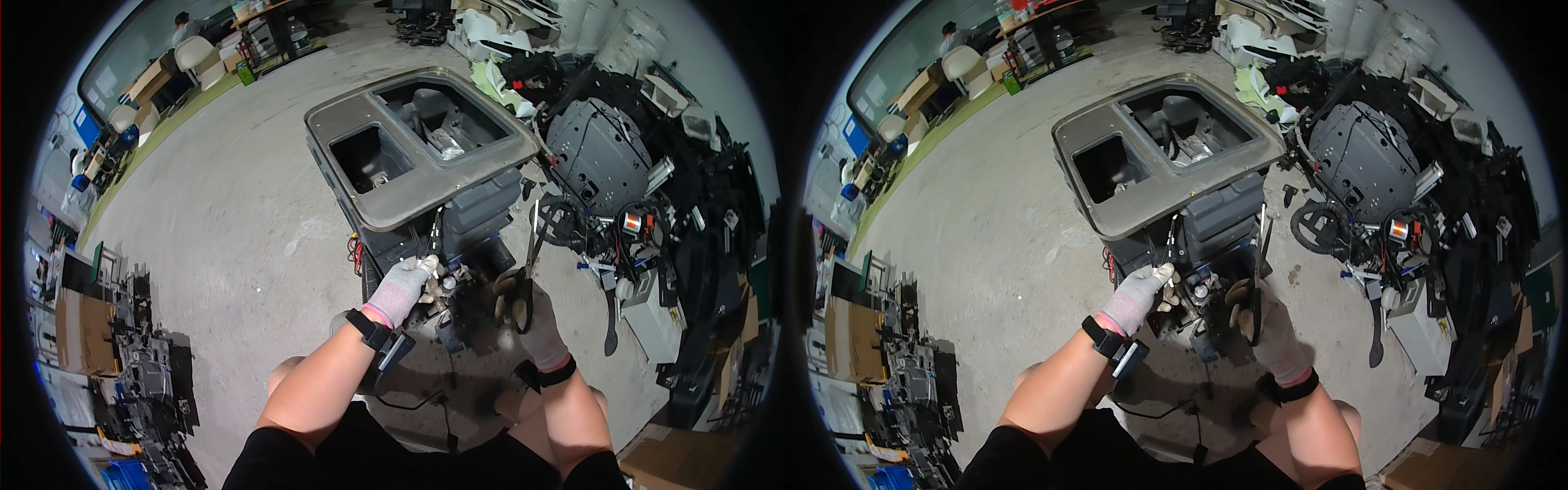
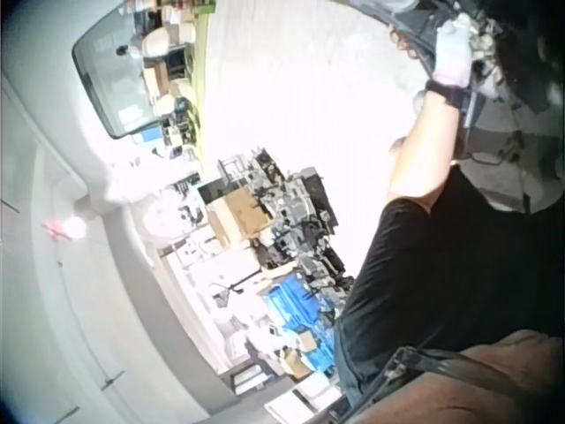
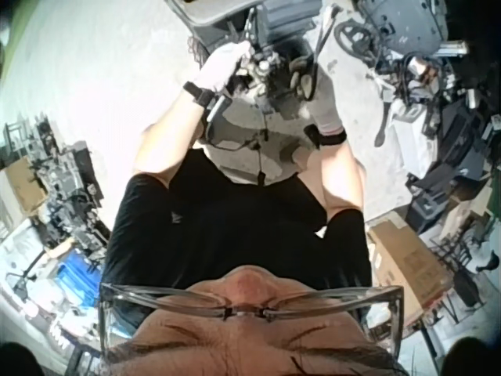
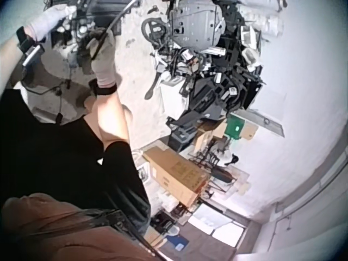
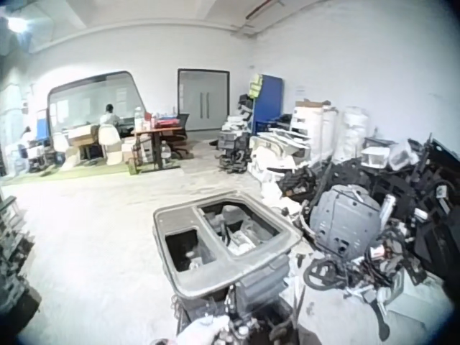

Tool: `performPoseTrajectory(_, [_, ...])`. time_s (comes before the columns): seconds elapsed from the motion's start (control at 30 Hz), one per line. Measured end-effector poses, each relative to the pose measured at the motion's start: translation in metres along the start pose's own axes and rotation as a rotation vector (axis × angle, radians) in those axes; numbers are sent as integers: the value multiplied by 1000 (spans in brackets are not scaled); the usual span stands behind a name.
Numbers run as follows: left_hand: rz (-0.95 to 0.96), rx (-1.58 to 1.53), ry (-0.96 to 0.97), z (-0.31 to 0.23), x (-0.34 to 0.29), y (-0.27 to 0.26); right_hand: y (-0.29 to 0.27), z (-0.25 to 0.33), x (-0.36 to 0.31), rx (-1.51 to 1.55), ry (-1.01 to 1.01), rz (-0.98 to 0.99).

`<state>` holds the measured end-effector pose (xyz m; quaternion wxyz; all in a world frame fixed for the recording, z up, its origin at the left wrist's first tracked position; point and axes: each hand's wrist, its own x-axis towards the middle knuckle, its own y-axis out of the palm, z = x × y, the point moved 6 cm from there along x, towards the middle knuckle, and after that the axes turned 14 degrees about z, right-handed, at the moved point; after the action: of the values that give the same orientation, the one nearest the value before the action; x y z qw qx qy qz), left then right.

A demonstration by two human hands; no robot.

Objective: Replacing a filter and adjusting electrical connections on a large mechanical unit using hand tools.

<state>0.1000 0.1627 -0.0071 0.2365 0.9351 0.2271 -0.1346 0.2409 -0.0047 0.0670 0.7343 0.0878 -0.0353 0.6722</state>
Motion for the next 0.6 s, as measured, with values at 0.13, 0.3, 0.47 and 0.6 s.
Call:
performPoseTrajectory(0.13, [251,310,-189,28,-11,37,-3,5,-12,7,-8,-56])
performPoseTrajectory(0.3, [293,723,-19,63,-5,53,-11,13,-29,-100,10,-92])
performPoseTrajectory(0.47, [-338,237,243,23,13,-48,-18,19,-47,-91,31,-191])
performPoseTrajectory(0.6, [-548,21,320,1,1,-80,-32,20,-69,-50,268,-353])
